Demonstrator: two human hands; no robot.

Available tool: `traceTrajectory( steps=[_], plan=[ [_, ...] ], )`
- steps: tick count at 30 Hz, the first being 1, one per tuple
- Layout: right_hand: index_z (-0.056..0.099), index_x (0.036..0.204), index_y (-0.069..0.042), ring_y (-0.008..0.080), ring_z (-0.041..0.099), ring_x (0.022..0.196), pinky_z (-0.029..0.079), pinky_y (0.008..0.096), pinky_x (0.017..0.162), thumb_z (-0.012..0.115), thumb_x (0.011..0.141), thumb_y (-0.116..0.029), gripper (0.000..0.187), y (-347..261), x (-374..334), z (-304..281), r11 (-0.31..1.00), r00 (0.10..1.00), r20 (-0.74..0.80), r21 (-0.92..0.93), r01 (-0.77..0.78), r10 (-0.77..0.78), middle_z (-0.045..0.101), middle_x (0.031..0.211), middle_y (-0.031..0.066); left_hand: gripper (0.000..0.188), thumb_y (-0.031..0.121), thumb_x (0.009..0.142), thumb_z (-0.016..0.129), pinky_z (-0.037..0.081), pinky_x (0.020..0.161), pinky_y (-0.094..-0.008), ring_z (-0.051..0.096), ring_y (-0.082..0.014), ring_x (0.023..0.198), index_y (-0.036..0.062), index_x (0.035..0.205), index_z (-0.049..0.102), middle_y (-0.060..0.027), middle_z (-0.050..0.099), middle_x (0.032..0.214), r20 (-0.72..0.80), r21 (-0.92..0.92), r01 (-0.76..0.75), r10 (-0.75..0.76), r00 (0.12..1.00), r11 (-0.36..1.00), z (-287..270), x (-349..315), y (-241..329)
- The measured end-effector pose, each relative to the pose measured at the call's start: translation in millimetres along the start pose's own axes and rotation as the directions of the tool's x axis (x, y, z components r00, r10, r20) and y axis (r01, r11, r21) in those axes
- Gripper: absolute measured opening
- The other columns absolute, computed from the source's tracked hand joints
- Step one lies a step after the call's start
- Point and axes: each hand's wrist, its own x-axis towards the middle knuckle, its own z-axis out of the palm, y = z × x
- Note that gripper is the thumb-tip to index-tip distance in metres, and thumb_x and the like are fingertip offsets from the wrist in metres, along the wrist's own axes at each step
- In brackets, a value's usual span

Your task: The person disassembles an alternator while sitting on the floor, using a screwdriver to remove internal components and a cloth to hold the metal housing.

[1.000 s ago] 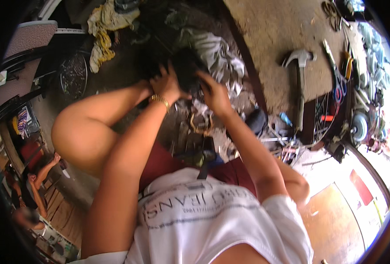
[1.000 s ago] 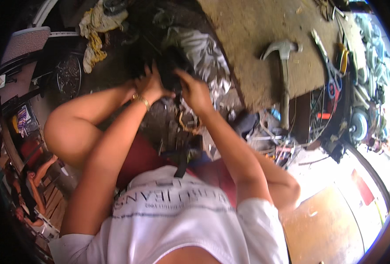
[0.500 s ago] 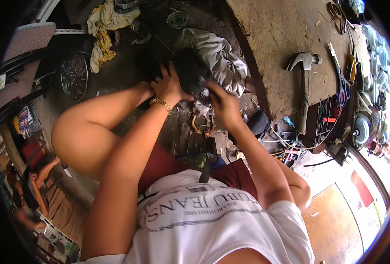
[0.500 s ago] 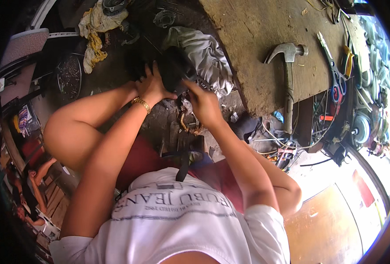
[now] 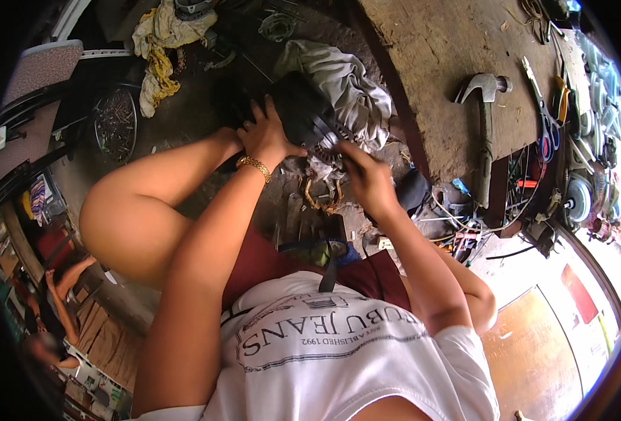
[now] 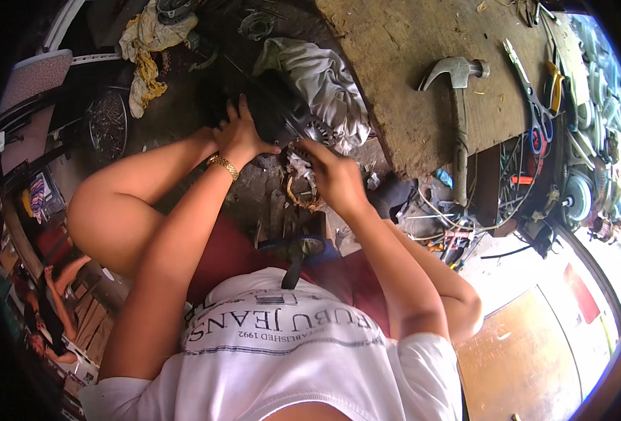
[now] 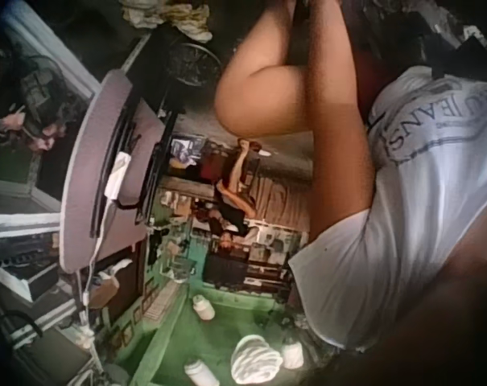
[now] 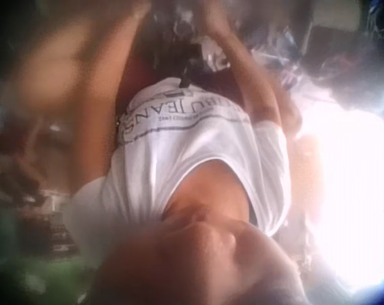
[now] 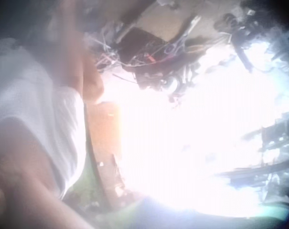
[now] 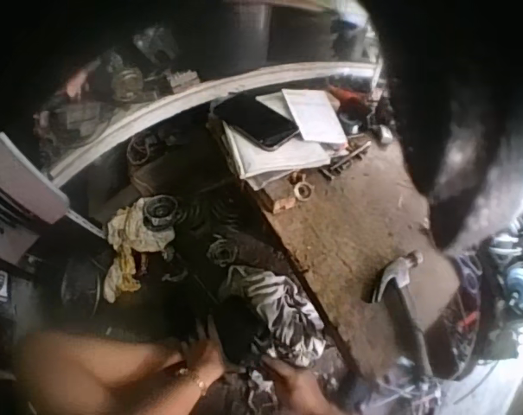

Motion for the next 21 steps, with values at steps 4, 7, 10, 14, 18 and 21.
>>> traceTrajectory(
  steps=[4,7,10,14,18,21],
  plan=[
    [0.064,0.121,-0.006,0.0335,0.073,0.085,0.057,0.0368,0.074,0.059,0.086,0.011,0.039,-11,-44,-41,0.987,0.986,-0.011,-0.003,0.164,-0.164,0.072,0.100,0.0200,0.144,0.052,0.044,0.094,0.038,0.102,-0.0561,0.052,-0.0480,0.122,0.0078,0.155,0.013,-0.0274,0.023,0.155,-0.034,-0.030,-0.019,0.018,0.999,0.999,0,1,-4],
    [0.065,0.120,-0.011,0.0359,0.070,0.085,0.057,0.0392,0.072,0.059,0.087,0.006,0.038,20,4,7,0.997,0.995,-0.058,0.012,0.083,-0.082,0.071,0.096,0.0180,0.145,0.052,0.044,0.094,0.037,0.103,-0.0563,0.052,-0.0470,0.122,0.0076,0.155,0.012,-0.0282,0.022,0.156,-0.027,-0.020,-0.042,0.041,0.999,0.999,0,0,8],
    [0.061,0.124,-0.010,0.0250,0.070,0.104,0.054,0.0312,0.082,0.058,0.092,0.003,0.035,17,55,40,0.983,0.987,-0.089,0.109,0.145,-0.136,0.070,0.111,0.0159,0.146,0.053,0.044,0.094,0.037,0.103,-0.0561,0.052,-0.0460,0.123,0.0069,0.155,0.011,-0.0282,0.021,0.156,-0.025,-0.028,-0.055,0.054,0.998,0.998,-6,2,6],
    [0.063,0.122,-0.012,0.0373,0.068,0.091,0.055,0.0410,0.073,0.057,0.089,0.004,0.037,6,21,9,0.991,0.992,-0.036,-0.044,0.123,-0.125,0.069,0.106,0.0200,0.147,0.052,0.043,0.094,0.037,0.104,-0.0561,0.050,-0.0474,0.125,0.0068,0.155,0.011,-0.0280,0.020,0.156,0.017,0.008,0.009,-0.009,1.000,1.000,-2,0,3],
    [0.062,0.121,-0.005,0.0375,0.069,0.093,0.056,0.0398,0.075,0.057,0.088,0.007,0.036,-3,-40,-41,0.997,0.997,0.034,0.041,0.068,-0.070,0.070,0.106,0.0197,0.146,0.052,0.043,0.095,0.039,0.102,-0.0557,0.051,-0.0469,0.124,0.0068,0.155,0.013,-0.0272,0.023,0.155,-0.003,-0.005,0.001,-0.001,1.000,1.000,2,1,2],
    [0.063,0.120,-0.007,0.0358,0.069,0.094,0.056,0.0382,0.075,0.059,0.089,0.005,0.034,25,0,-2,0.983,0.978,-0.105,-0.008,0.181,-0.181,0.070,0.104,0.0189,0.145,0.052,0.043,0.094,0.040,0.101,-0.0555,0.051,-0.0467,0.123,0.0069,0.154,0.014,-0.0269,0.025,0.154,-0.032,0.001,-0.013,0.013,0.999,1.000,0,4,8]
  ],
)
